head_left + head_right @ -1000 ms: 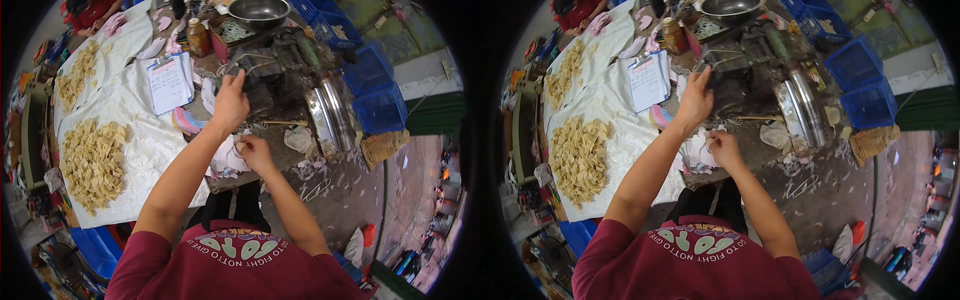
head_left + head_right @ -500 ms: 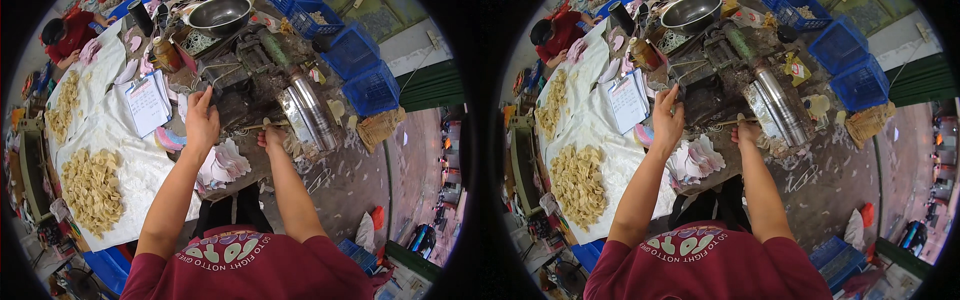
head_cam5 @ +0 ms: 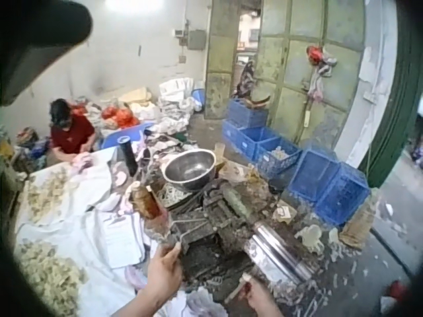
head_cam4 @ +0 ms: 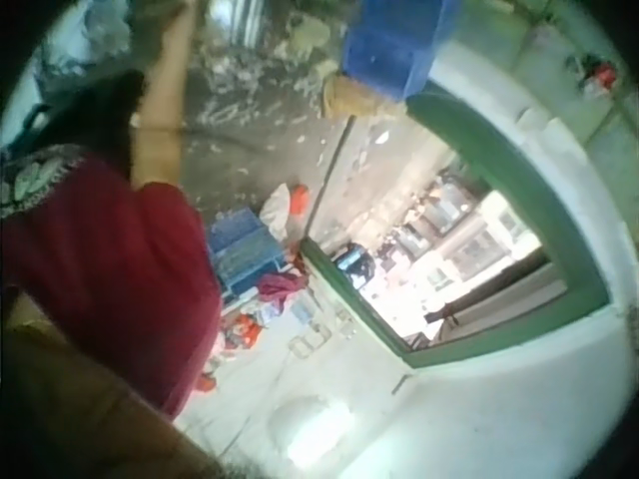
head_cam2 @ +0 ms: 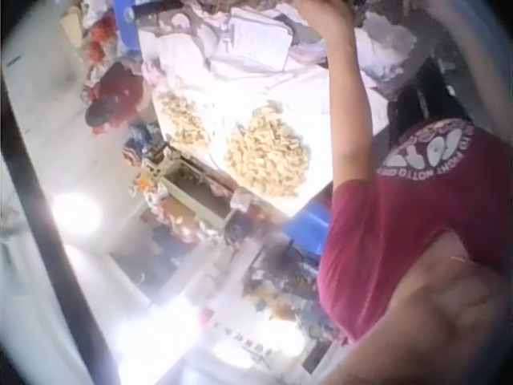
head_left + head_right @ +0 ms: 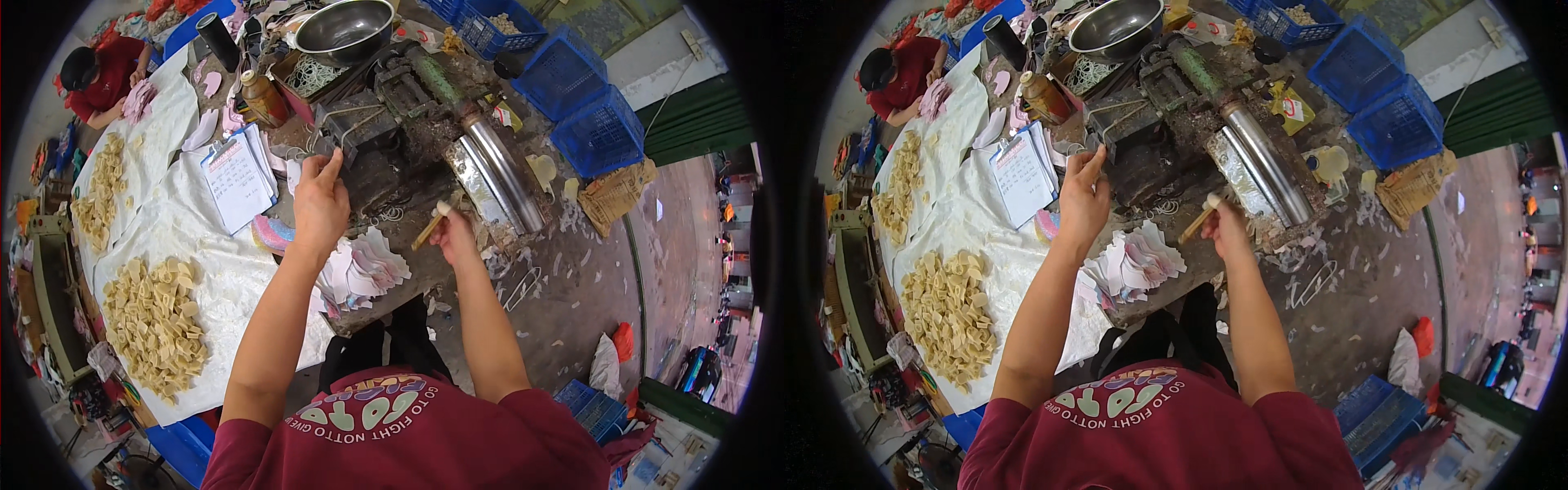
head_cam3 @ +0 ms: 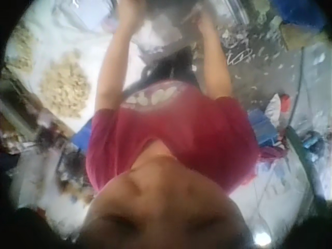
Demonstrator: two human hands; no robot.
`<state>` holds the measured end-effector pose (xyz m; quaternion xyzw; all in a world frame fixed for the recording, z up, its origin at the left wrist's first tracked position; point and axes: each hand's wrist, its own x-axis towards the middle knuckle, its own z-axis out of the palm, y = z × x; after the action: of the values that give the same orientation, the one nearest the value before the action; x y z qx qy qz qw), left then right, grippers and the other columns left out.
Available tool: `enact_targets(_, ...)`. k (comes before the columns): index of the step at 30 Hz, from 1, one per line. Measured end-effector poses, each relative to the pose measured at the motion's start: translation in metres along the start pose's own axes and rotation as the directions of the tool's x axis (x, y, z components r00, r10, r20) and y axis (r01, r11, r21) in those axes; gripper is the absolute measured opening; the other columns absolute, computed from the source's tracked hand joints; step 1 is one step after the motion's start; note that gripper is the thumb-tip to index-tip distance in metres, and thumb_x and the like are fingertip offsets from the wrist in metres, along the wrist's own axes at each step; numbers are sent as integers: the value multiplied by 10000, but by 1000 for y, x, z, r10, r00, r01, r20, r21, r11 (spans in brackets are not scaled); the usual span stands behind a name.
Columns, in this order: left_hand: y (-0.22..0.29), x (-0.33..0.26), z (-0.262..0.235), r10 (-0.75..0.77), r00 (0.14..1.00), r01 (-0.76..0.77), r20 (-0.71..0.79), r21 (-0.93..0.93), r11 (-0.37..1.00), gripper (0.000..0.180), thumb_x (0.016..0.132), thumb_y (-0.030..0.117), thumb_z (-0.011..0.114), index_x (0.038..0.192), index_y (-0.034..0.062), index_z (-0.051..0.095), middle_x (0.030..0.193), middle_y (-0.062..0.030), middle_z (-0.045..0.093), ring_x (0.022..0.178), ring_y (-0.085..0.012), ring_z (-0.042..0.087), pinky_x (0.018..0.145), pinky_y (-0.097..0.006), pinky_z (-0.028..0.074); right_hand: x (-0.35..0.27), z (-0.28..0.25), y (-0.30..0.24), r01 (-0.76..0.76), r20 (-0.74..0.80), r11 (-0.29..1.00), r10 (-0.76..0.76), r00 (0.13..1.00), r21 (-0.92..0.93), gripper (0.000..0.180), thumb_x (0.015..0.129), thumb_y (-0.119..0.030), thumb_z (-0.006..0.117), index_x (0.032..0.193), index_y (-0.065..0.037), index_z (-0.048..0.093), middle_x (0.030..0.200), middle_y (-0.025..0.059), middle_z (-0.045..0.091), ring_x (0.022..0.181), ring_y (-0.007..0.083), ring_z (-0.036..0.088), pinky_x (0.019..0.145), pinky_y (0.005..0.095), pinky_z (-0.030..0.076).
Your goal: The person wraps small, pale food items individually in colorful paper using a metal rolling machine. They feed the paper and food into the rollers, which fold the paper around the item, and then place the finished wrapped units onto a white cloth on the table. The person also handles a wooden stick and a pile of finished items during the process.
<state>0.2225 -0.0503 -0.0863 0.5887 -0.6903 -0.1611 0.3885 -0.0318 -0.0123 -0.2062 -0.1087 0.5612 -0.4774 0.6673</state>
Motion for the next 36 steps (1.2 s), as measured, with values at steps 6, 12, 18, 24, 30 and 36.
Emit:
enact_targets(6,33,-38,-4,90,995,-91,-40,-11,996,391,797,56,616,1182,-3,579,1157,-205,518,1025,-361,556,875,-396,455,-40,7,-5,4,1,962,-3,1000,-273,206,844,-221,647,789,-29,598,606,38,557,429,120,510,363,261,418)
enact_targets(12,56,-94,19,-67,875,125,480,-91,988,365,799,124,652,1138,2,594,1008,-200,591,930,-359,594,811,-411,468,-75,34,1,103,52,957,-93,994,-272,194,860,-218,642,800,-36,614,624,24,571,453,93,505,408,238,409)
enact_targets(18,48,-104,7,-139,818,291,559,-193,937,183,854,65,583,1009,12,665,651,-123,607,553,-219,559,551,-327,450,-120,60,5,237,138,962,-219,966,-136,222,916,-234,574,967,-24,622,837,64,650,721,109,606,631,233,473)
enact_targets(24,69,-87,-3,12,848,179,530,-306,935,204,841,63,606,1032,5,648,718,-137,616,611,-259,597,580,-331,464,-137,51,-18,364,233,928,-372,899,76,323,974,-261,480,1068,25,598,963,137,674,859,180,651,786,302,516)
enact_targets(30,88,-71,10,170,940,-129,297,-155,980,187,820,76,652,1003,42,652,778,-139,630,617,-304,609,554,-352,471,-132,59,-39,287,17,930,-299,954,227,277,956,-267,526,978,3,582,881,154,679,739,199,668,681,322,547)
enact_targets(36,76,-59,17,93,923,4,373,-249,968,125,867,113,633,883,-4,677,610,-93,590,508,-172,538,470,-301,400,-107,45,-37,282,245,921,-349,905,271,290,938,-281,547,1072,-28,593,989,142,668,913,218,644,810,374,507)
